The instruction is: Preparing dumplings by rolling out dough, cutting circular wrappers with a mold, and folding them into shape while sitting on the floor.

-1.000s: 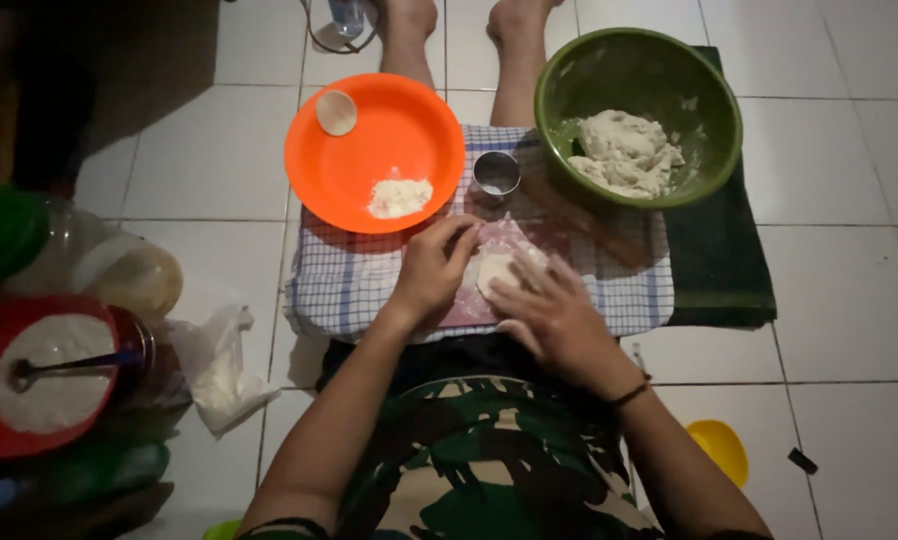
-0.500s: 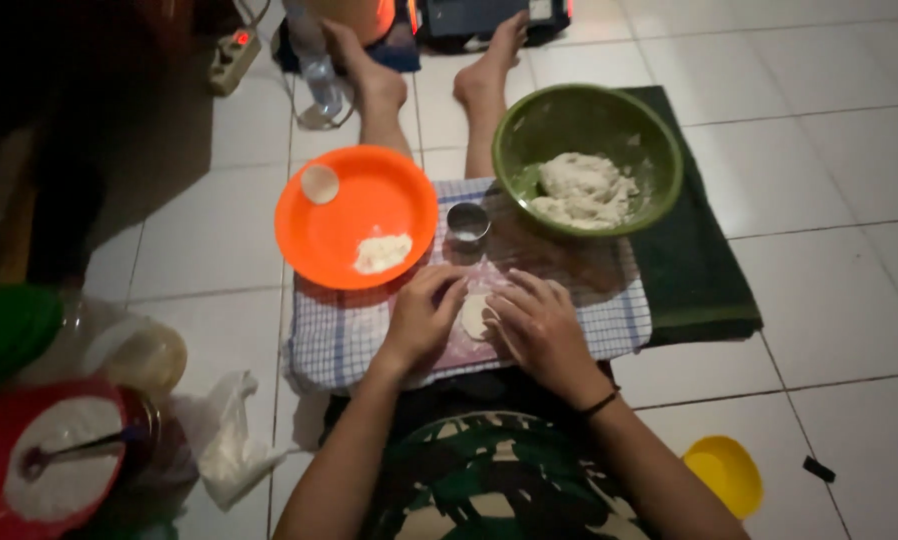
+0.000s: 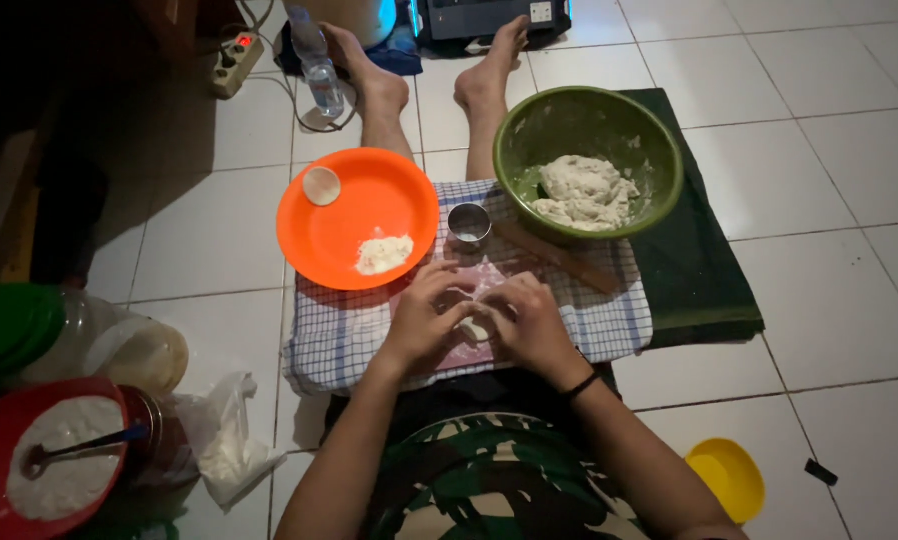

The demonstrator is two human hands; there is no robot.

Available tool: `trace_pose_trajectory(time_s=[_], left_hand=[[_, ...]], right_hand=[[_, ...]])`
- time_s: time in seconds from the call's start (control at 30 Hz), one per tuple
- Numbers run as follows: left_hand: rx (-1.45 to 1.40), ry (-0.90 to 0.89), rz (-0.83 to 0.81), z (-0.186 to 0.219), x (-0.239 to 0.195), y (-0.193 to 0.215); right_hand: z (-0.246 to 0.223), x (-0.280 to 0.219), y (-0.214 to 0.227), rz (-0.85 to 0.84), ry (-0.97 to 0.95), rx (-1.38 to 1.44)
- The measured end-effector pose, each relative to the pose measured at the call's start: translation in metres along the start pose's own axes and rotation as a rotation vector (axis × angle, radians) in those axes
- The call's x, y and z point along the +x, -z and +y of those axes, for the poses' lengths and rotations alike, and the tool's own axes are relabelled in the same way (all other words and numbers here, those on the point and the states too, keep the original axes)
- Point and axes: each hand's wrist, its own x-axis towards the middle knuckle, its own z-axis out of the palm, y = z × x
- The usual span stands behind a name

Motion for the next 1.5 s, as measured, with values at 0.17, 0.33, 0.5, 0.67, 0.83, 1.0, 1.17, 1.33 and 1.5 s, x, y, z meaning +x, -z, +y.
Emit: trace_pose_trajectory(time_s=[0.17, 0.33, 0.5, 0.67, 0.83, 1.0, 1.17, 1.33, 1.5], left_hand=[[0.053, 0.079, 0.031, 0.021, 0.003, 0.002], [0.110, 0.076, 0.026, 0.030, 0.004, 0.003], [0.183, 0.045, 0.013, 0.021, 0.003, -0.002], [0.218, 0.020, 0.009, 0.004, 0.000, -0.007], [0.256, 0.013, 0.018, 0.019, 0.001, -0.008], [0.660, -0.339, -0.313, 0.038, -0.007, -0.024], [0.748, -0.214, -0.391, 0.024, -0.026, -0.043], [0.764, -0.196, -0.381, 0.017, -0.031, -0.044], [0.762, -0.165, -0.383, 0.027, -0.029, -0.041]], right_hand=[[-0.022, 0.007, 0.019, 0.097, -0.074, 0.108], [0.010, -0.003, 0.036, 0.186, -0.122, -0.141], [0.027, -0.010, 0.063, 0.259, -0.152, -0.552], [0.068, -0.018, 0.047, 0.253, -0.131, -0.563], [0.098, -0.032, 0.027, 0.213, -0.177, -0.511], [0.120, -0.039, 0.015, 0.122, -0.259, -0.507], [0.117, -0.032, 0.012, 0.144, -0.294, -0.494], [0.108, -0.034, 0.017, 0.117, -0.256, -0.504], [0.115, -0.035, 0.014, 0.095, -0.264, -0.526]])
